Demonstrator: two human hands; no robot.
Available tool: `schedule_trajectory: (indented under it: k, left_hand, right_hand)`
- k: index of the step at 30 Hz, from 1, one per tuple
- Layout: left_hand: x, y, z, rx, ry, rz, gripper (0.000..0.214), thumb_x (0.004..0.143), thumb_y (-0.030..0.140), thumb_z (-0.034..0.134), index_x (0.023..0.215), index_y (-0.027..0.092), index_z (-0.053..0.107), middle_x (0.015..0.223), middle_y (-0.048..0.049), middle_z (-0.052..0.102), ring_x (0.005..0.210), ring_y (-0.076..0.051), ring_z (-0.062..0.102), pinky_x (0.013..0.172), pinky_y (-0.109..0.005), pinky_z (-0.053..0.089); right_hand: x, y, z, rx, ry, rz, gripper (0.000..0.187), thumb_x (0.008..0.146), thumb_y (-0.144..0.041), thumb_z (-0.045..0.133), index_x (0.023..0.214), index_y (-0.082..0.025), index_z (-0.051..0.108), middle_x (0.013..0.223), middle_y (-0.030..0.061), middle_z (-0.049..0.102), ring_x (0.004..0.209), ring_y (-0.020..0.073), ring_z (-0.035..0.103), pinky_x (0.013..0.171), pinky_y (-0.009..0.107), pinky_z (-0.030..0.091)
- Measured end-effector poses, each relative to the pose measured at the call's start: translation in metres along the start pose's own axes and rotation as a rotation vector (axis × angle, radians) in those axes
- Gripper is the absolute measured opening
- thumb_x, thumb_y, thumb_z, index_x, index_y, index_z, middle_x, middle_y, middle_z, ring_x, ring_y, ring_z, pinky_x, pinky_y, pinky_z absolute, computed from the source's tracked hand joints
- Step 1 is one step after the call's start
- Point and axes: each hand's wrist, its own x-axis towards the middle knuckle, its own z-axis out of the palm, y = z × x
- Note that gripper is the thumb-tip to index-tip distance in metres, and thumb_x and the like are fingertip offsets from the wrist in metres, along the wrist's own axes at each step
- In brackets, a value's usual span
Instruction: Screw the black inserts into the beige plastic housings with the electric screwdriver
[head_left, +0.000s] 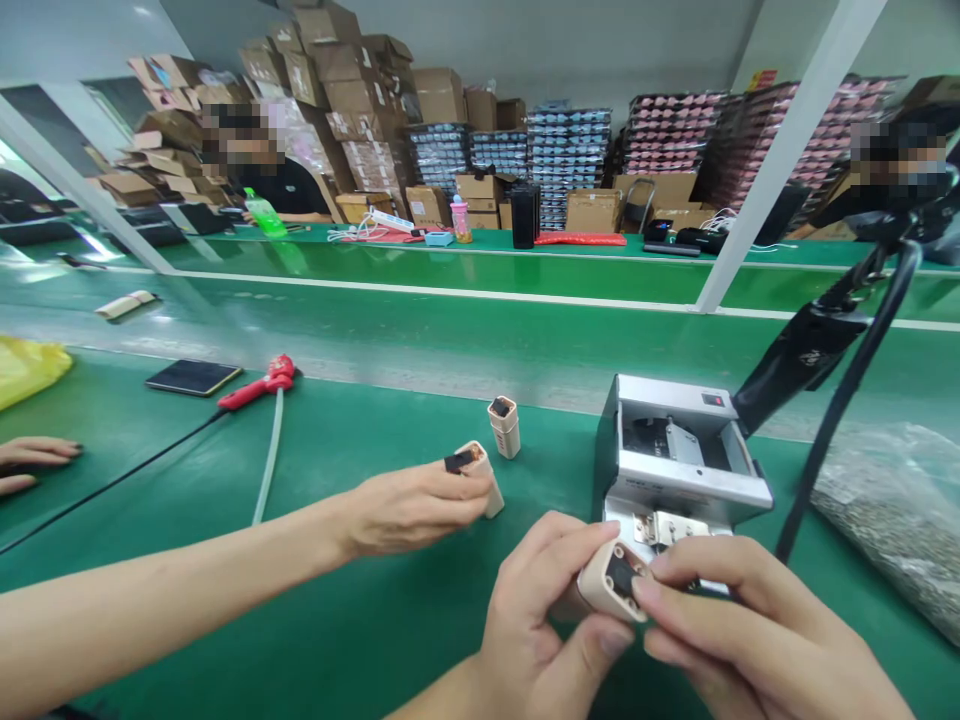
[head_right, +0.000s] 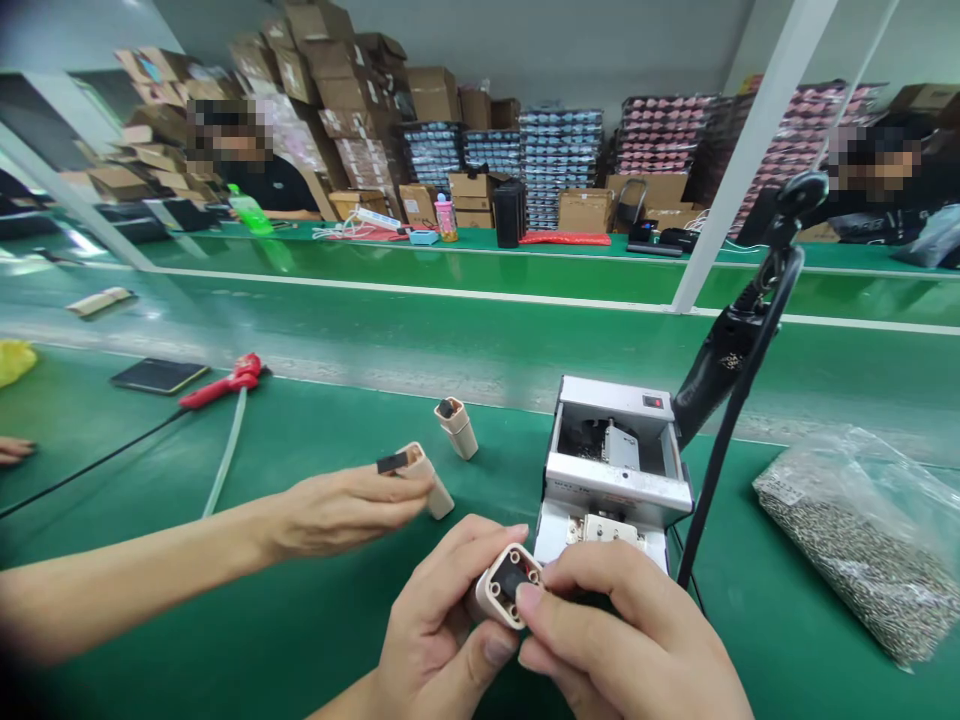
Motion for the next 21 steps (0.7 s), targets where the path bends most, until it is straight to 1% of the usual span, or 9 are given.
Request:
schedule_trajectory:
  k: [4,7,9,11,14,16,18,20,21]
  left_hand:
    - [0.000,-0.004,-0.001,-0.012,-0.044,0.010,0.051,0.103,0.044,0.069,0.150,0.026,0.063,0.112,-0.0118,0.066,0.091,-0.019,0.066,0.074,-0.027,0.056]
    - [0.000,-0.007,0.000,-0.029,-0.058,-0.007,0.051,0.102,0.046,0.069,0.149,0.025,0.064,0.114,-0.0131,0.069,0.095,-0.021,0.068,0.081,-0.031,0.058]
    - [0.001,-0.008,0.002,-0.057,-0.059,-0.057,0.050,0.102,0.050,0.068,0.146,0.026,0.066,0.113,-0.0126,0.071,0.096,-0.022,0.069,0.085,-0.034,0.058]
    - [0.001,-0.007,0.003,-0.119,-0.048,-0.123,0.048,0.103,0.053,0.065,0.144,0.027,0.066,0.114,-0.0119,0.073,0.098,-0.024,0.070,0.089,-0.036,0.058]
    - [0.001,-0.005,0.004,-0.224,-0.048,-0.184,0.045,0.107,0.051,0.060,0.146,0.030,0.062,0.121,-0.0115,0.074,0.105,-0.026,0.073,0.094,-0.038,0.058]
    - [0.002,-0.006,0.004,-0.215,-0.089,-0.161,0.045,0.108,0.049,0.058,0.148,0.030,0.059,0.124,-0.0120,0.074,0.110,-0.027,0.074,0.096,-0.038,0.059]
    - [0.002,-0.009,0.003,-0.140,-0.133,-0.117,0.046,0.108,0.049,0.057,0.151,0.031,0.057,0.127,-0.0121,0.073,0.112,-0.027,0.074,0.096,-0.037,0.060]
    - [0.001,-0.015,0.001,-0.076,-0.172,-0.038,0.053,0.105,0.050,0.060,0.154,0.032,0.053,0.126,-0.0119,0.073,0.105,-0.025,0.075,0.091,-0.035,0.062]
    - [-0.002,-0.018,0.000,-0.051,-0.179,0.000,0.056,0.103,0.050,0.063,0.154,0.032,0.052,0.123,-0.0116,0.074,0.099,-0.024,0.076,0.087,-0.033,0.063]
  right_hand:
    - [0.000,0.000,0.006,-0.023,0.041,0.025,0.013,0.114,-0.016,0.059,0.120,-0.019,0.071,0.128,0.0116,0.056,0.118,0.0172,0.065,0.094,0.018,0.062]
    - [-0.002,0.002,0.004,-0.036,0.003,0.010,0.012,0.115,-0.020,0.059,0.121,-0.019,0.070,0.133,0.0124,0.056,0.121,0.0180,0.063,0.096,0.019,0.062]
    - [-0.003,0.002,0.002,-0.062,-0.003,0.023,0.014,0.115,-0.020,0.059,0.125,-0.018,0.069,0.135,0.0129,0.055,0.123,0.0181,0.063,0.100,0.019,0.060]
    - [-0.004,0.002,0.002,-0.090,0.027,0.043,0.018,0.114,-0.018,0.060,0.131,-0.017,0.067,0.135,0.0130,0.055,0.124,0.0173,0.062,0.104,0.019,0.058]
    - [-0.003,0.002,0.005,-0.080,0.038,0.046,0.021,0.113,-0.016,0.059,0.133,-0.017,0.065,0.135,0.0124,0.056,0.124,0.0173,0.062,0.104,0.019,0.058]
    - [0.000,0.003,0.008,-0.042,0.031,0.052,0.017,0.113,-0.016,0.057,0.127,-0.017,0.066,0.136,0.0123,0.056,0.123,0.0180,0.061,0.102,0.021,0.059]
    - [0.004,0.003,0.011,-0.004,0.038,0.072,0.010,0.114,-0.019,0.057,0.116,-0.016,0.066,0.132,0.0119,0.058,0.121,0.0181,0.062,0.098,0.022,0.060]
    - [0.008,-0.001,0.013,0.025,0.043,0.057,0.018,0.117,-0.027,0.055,0.106,-0.016,0.066,0.126,0.0108,0.061,0.114,0.0176,0.065,0.093,0.021,0.062]
    - [0.010,-0.004,0.013,0.046,0.073,0.033,0.024,0.118,-0.031,0.056,0.103,-0.016,0.067,0.123,0.0101,0.063,0.109,0.0173,0.067,0.091,0.021,0.062]
